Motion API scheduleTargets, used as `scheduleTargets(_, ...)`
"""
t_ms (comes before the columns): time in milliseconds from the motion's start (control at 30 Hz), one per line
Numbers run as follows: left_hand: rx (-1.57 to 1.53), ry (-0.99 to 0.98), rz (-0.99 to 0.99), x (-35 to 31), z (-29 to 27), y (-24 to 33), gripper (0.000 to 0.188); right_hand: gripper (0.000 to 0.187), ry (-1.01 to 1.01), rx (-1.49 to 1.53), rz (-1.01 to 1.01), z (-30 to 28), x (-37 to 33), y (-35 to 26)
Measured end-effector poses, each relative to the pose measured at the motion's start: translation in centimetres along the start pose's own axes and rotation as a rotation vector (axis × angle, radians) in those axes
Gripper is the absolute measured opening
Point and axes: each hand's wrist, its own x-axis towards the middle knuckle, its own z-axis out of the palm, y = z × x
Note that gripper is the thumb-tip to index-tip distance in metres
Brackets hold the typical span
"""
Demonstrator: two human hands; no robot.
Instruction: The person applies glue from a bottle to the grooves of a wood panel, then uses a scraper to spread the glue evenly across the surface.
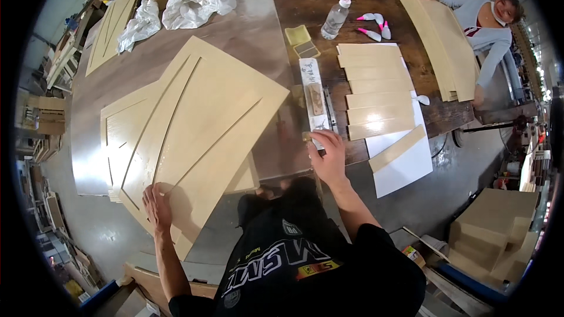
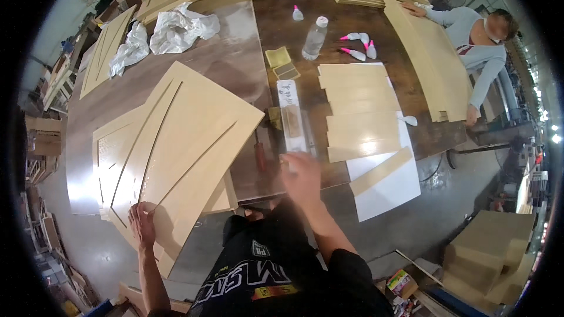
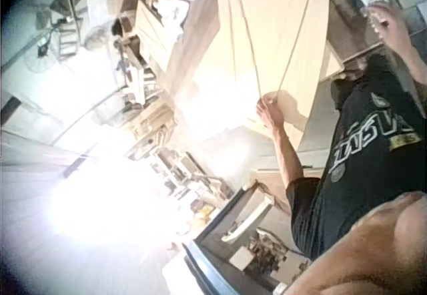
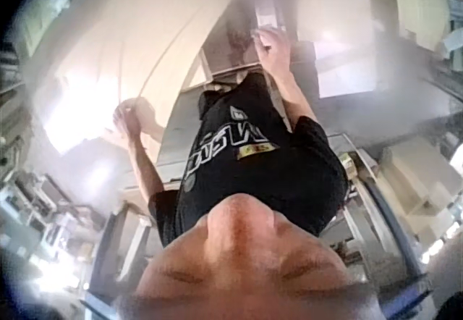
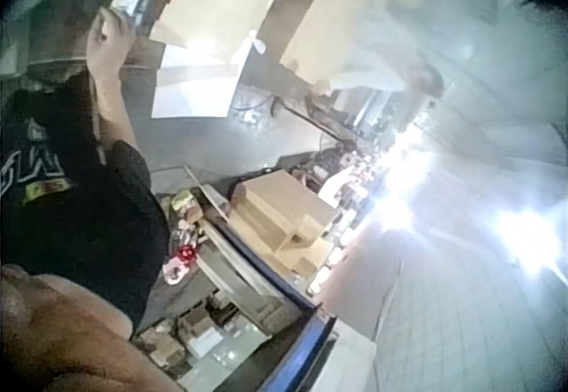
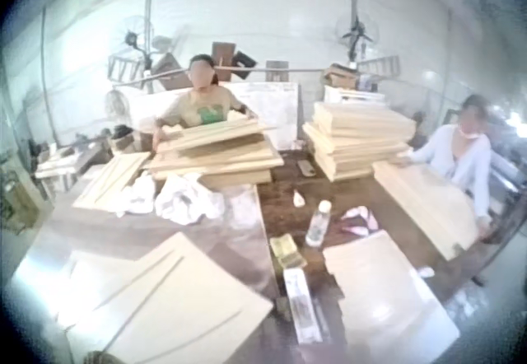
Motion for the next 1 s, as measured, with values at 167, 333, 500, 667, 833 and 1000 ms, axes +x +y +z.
scheduleTargets(167, -0.041, -0.050, -0.047, 0.6, -0.3, 0.3, 0.048, 0.026, -0.169, -0.038, 0.039, 3.3, 0.1, -2.1)
scheduleTargets(333, -0.057, 0.034, -0.039, -0.3, -0.2, -0.4, 0.050, 0.050, -0.545, -0.404, 0.138, 7.3, 3.4, -3.2)
scheduleTargets(500, -0.086, 0.074, -0.102, -1.9, -0.5, -0.6, 0.055, 0.061, -0.551, -0.599, -0.241, 12.9, 3.9, -0.2)
scheduleTargets(667, -0.104, 0.125, -0.146, -4.0, -0.7, -3.6, 0.054, 0.059, -0.649, -0.669, -0.232, 15.3, 4.1, -1.3)
scheduleTargets(833, -0.184, 0.098, -0.248, -6.9, -1.5, -8.5, 0.056, 0.059, -0.427, -0.844, -0.351, 18.3, 1.3, 7.0)
scheduleTargets(1000, -0.294, 0.156, -0.263, -8.3, -0.8, -11.3, 0.045, 0.063, -0.347, -0.726, -0.128, 18.6, 1.8, 3.3)
